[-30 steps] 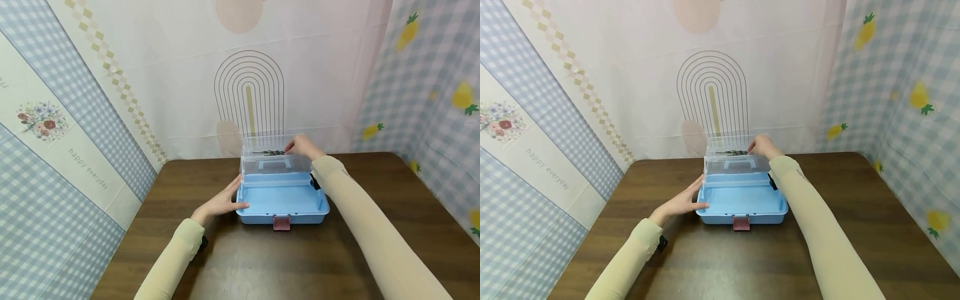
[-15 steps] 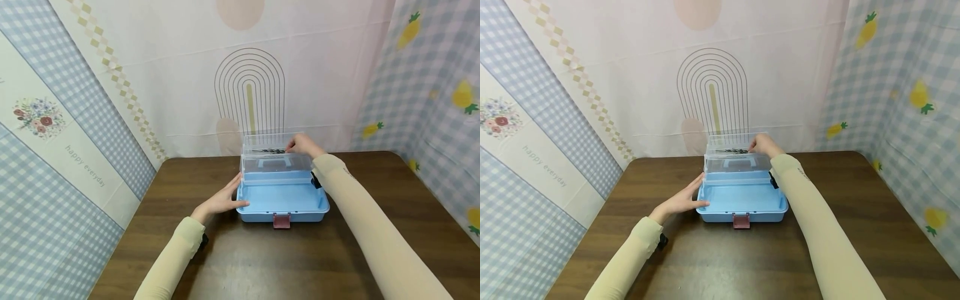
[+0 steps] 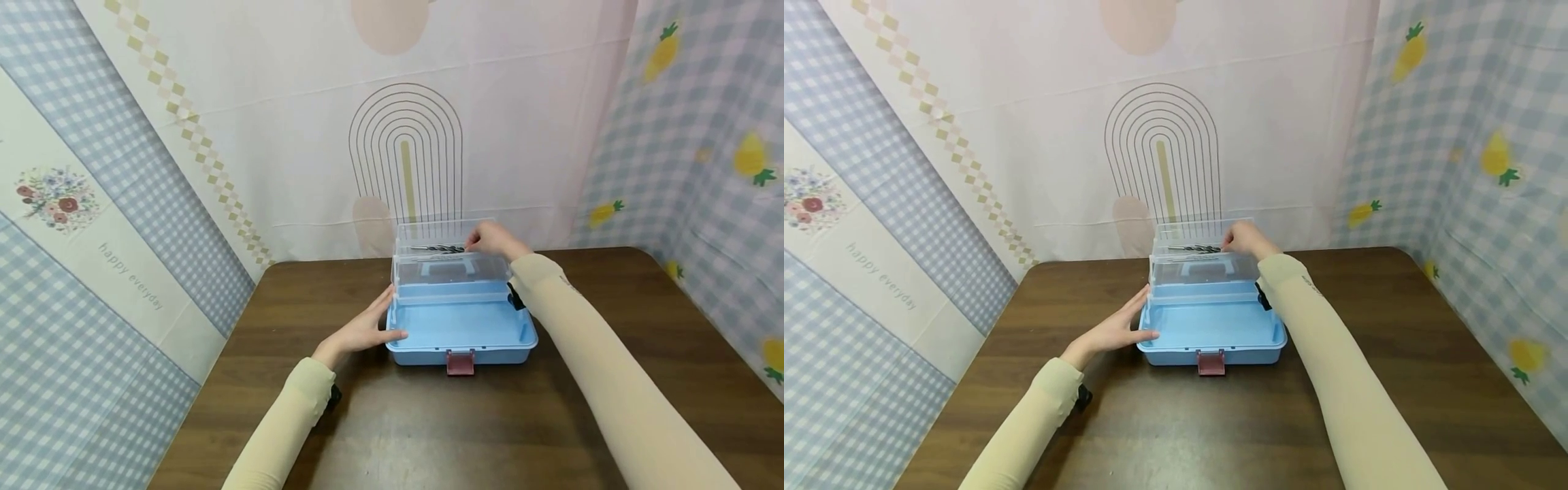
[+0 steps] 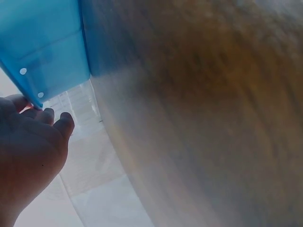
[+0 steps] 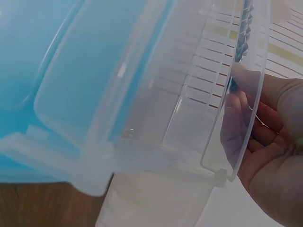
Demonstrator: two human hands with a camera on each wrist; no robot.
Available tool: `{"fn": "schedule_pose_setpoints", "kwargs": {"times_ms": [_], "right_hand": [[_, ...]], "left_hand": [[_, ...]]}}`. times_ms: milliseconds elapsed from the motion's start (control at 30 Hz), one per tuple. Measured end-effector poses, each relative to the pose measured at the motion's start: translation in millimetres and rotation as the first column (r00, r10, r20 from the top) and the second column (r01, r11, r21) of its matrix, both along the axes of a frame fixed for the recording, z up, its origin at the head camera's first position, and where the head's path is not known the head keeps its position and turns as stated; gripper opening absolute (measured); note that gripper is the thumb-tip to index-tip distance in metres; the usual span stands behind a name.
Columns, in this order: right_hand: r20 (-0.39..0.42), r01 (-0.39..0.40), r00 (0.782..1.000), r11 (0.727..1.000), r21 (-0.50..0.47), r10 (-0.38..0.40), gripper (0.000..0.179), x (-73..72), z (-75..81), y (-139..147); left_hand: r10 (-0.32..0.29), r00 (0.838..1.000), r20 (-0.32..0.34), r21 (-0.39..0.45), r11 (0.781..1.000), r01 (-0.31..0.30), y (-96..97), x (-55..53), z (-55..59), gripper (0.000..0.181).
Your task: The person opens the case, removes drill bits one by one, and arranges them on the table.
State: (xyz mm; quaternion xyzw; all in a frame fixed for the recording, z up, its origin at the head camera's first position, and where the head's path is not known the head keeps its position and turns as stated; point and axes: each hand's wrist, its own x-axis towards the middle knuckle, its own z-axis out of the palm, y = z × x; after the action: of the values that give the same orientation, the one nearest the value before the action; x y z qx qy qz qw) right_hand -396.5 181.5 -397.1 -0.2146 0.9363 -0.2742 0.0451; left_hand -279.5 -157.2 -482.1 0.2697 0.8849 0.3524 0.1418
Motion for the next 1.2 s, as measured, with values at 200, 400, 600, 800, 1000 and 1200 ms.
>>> {"fn": "schedule_pose_setpoints", "kwargs": {"times_ms": [200, 400, 600, 800, 1000, 1200], "right_hand": [[-0.014, -0.029, 0.999, 0.999, 0.027, 0.029, 0.013, 2.8, 1.0, -1.6], [0.026, -0.003, 1.0, 1.0, 0.018, 0.002, 0.013, 2.3, 7.9, 2.1], [0.057, -0.008, 0.998, 1.0, 0.018, 0.007, 0.012, -0.4, 14.8, 5.3], [0.035, 0.001, 0.999, 1.0, 0.021, -0.002, 0.012, -1.2, 18.9, 5.2], [0.03, 0.028, 0.999, 1.0, -0.011, -0.028, 0.016, 2.8, 29.2, 6.0], [0.002, 0.047, 0.999, 0.998, -0.033, -0.047, 0.018, 5.9, 36.3, 14.6]], "left_hand": [[0.001, 1.0, 0.013, -0.001, 1.0, -0.001, -0.6, 2.2, -1.7, 0.103], [-0.003, 1.0, 0.006, 0.004, 1.0, 0.003, 1.9, 0.3, -0.2, 0.103], [-0.006, 1.0, -0.003, 0.002, 1.0, 0.006, 1.2, 0.1, -1.8, 0.103], [-0.004, 1.0, -0.004, 0.005, 1.0, 0.004, -0.3, 0.2, -4.0, 0.103], [-0.005, 1.0, 0.001, 0.006, 1.0, 0.005, -1.1, 0.4, -1.0, 0.102], [-0.008, 1.0, -0.013, -0.007, 1.0, 0.008, -0.4, -0.4, 2.0, 0.101]]}}
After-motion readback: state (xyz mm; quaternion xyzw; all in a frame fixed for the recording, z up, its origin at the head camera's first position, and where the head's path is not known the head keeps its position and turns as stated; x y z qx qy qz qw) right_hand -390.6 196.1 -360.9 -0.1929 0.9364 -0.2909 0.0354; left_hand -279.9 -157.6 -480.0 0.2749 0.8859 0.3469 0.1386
